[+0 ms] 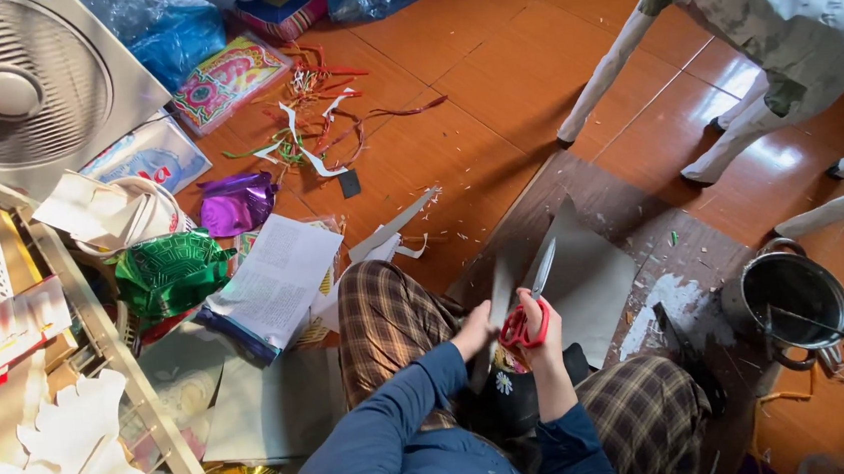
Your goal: Cutting out shapes from paper or thin cardboard using scissors
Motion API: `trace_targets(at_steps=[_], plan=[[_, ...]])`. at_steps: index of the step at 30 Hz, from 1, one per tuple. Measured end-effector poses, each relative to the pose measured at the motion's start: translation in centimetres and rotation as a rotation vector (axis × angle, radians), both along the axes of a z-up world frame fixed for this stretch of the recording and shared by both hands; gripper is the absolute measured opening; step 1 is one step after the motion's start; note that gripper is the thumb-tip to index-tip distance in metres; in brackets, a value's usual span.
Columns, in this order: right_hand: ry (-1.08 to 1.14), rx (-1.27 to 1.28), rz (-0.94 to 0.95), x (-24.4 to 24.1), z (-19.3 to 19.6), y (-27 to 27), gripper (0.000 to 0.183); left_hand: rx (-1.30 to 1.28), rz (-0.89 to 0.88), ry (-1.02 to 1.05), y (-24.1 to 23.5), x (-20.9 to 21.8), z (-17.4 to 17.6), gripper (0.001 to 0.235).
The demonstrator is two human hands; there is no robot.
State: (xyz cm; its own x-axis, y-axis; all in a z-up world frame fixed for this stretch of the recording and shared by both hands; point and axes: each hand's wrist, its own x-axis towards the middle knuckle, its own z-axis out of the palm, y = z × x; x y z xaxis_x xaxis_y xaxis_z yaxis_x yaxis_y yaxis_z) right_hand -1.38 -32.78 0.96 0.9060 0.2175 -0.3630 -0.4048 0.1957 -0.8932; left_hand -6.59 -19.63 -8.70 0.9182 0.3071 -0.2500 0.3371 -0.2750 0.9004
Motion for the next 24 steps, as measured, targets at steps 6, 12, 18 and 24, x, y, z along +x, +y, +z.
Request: trace_targets(at_steps=[6,12,18,24], plan=[[-0.097,-0.001,-0.015,1.4,-1.5,-0.9,0.040,-0.433,0.139,-0.110,3.3,0.3,1.4,0.053],[0.118,0.207,-0.086,0.0,0.9,-0.9,0.035,-0.686,-0.123,-0.038,3.5,-2.4,6.4,0.053],[0.043,0.386,-0.267,2.8,-2.3,-3.9,0.047,-0.481,-0.433,0.056,3.4,-7.3,10.2,0.030],[-0.219,0.293,-0.115,2.4,1.0,-6.9,0.058,0.386,-0.681,-0.055,7.5,-7.3,10.5,0.045]])
